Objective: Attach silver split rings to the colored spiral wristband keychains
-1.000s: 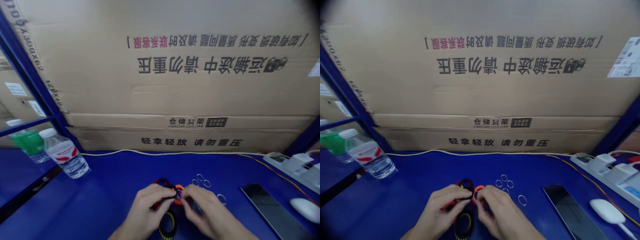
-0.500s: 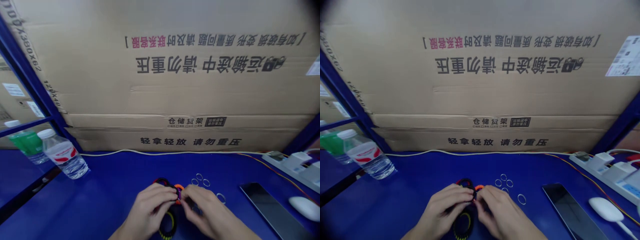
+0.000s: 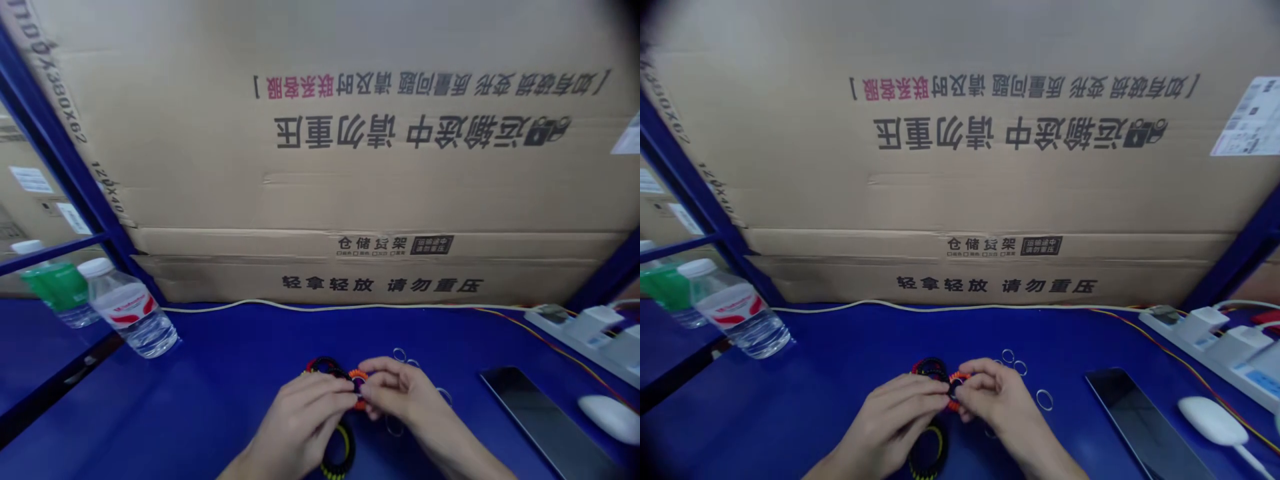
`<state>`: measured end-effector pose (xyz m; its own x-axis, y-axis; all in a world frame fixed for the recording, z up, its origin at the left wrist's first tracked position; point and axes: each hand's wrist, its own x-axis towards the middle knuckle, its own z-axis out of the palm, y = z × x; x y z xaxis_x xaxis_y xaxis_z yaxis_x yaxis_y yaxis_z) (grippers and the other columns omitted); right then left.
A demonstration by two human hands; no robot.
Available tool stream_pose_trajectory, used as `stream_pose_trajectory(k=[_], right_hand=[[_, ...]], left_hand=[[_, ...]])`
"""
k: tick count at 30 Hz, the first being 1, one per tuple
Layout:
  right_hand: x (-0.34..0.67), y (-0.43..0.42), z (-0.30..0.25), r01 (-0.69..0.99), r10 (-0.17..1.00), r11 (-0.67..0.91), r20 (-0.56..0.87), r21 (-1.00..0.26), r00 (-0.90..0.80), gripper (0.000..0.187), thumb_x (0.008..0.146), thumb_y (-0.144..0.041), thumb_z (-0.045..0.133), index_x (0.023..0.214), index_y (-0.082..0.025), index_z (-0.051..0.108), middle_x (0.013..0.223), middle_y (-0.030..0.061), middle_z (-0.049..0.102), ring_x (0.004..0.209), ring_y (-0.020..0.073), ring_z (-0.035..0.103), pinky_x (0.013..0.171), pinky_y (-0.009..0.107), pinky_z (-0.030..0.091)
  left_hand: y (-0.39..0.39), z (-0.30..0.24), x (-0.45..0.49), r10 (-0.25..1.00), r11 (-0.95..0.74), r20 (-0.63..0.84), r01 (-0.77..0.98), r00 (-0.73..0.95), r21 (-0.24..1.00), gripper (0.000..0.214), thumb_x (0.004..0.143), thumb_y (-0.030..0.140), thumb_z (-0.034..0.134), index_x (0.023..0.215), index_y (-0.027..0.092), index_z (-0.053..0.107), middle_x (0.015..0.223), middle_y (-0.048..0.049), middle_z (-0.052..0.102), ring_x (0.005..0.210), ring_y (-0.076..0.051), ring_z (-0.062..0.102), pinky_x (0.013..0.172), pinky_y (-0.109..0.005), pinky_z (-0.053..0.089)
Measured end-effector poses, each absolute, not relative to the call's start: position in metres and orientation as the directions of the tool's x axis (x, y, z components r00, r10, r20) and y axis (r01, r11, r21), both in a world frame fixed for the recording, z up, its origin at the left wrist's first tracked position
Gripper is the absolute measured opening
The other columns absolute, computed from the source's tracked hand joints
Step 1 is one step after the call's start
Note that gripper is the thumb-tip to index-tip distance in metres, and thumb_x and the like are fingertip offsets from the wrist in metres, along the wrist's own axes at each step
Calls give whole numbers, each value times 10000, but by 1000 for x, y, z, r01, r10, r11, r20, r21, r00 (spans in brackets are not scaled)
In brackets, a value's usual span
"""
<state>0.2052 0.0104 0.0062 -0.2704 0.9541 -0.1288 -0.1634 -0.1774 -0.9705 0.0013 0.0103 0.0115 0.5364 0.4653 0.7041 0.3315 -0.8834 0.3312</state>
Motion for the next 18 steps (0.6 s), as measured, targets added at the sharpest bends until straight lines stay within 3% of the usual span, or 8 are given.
stream_pose_trajectory(k=[6, 12, 18], right_hand=[[207, 7, 8, -370, 870, -475, -362, -799, -334, 251, 649, -171, 828, 875, -125, 730, 761, 28, 705, 677, 107, 658, 711, 210, 552], [208, 5, 10, -432, 864, -491, -361, -756, -351, 120, 662, -139, 816, 740, -127, 727, 735, 6, 679, 677, 94, 649, 740, 207, 556], [205, 7, 10, -451, 886, -428, -264, -783, -382, 94, 729, -146, 761, 769, -129, 678, 640, -12, 626, 585, 80, 569, 622, 212, 512]], left_hand=[[10, 14, -1, 425, -900, 693, 356, 582, 252, 252, 872, 62, 590, 1086, 179, 652, 1035, -55, 722, 945, -181, 666, 850, -285, 544], [10, 12, -4, 426, -896, 676, 381, 602, 227, 238, 891, 85, 567, 1096, 173, 652, 987, -62, 714, 909, -178, 652, 828, -289, 548], [13, 9, -2, 456, -883, 675, 391, 580, 262, 243, 898, 82, 566, 1111, 173, 641, 991, -68, 711, 908, -171, 654, 837, -284, 546]])
